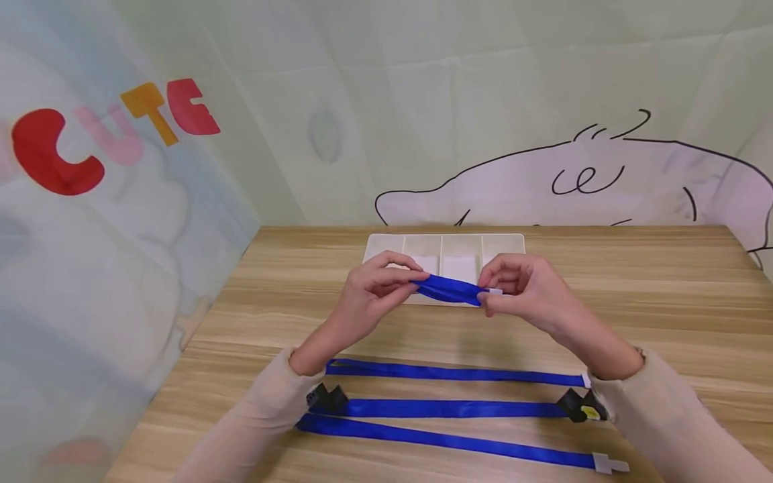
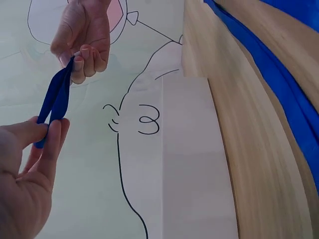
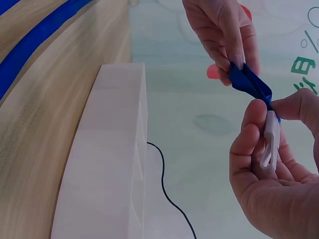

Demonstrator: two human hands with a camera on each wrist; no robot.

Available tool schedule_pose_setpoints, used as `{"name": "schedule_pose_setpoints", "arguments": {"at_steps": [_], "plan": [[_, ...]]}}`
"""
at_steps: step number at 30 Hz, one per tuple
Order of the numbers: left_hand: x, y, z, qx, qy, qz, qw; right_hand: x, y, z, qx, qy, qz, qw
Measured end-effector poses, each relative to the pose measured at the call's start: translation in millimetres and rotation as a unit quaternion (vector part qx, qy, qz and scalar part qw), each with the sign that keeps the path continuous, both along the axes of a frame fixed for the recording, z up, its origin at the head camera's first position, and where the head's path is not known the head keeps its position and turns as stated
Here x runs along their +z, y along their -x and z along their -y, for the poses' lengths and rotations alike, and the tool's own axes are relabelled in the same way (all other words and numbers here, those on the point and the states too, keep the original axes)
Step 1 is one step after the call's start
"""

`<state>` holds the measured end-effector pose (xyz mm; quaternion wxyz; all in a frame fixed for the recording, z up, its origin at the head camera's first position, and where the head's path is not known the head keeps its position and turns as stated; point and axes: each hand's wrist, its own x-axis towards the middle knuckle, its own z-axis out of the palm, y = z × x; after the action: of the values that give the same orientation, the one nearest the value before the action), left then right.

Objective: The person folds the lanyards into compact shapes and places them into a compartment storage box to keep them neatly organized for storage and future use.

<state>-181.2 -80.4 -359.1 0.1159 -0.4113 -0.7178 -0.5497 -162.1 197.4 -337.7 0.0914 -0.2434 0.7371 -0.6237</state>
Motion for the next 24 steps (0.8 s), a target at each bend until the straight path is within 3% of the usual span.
{"name": "schedule_pose_setpoints", "arguments": {"at_steps": [10, 19, 24], "plan": [[-1.6, -2.7, -0.4, -0.013, -0.073, 0.093, 0.9929, 1.4, -1.8, 3.7, -0.018, -0.008, -0.01, 0.9998], [-1.3, -2.5, 2.2, -0.001, -0.032, 0.152, 0.9879, 3.1, -1.9, 3.9, -0.016, -0.02, -0.023, 0.9994], [-0.5, -1.8, 1.1, -0.008, -0.046, 0.193, 0.9802, 4.0, -1.0, 4.5, -0.007, -0.019, -0.025, 0.9995]]}}
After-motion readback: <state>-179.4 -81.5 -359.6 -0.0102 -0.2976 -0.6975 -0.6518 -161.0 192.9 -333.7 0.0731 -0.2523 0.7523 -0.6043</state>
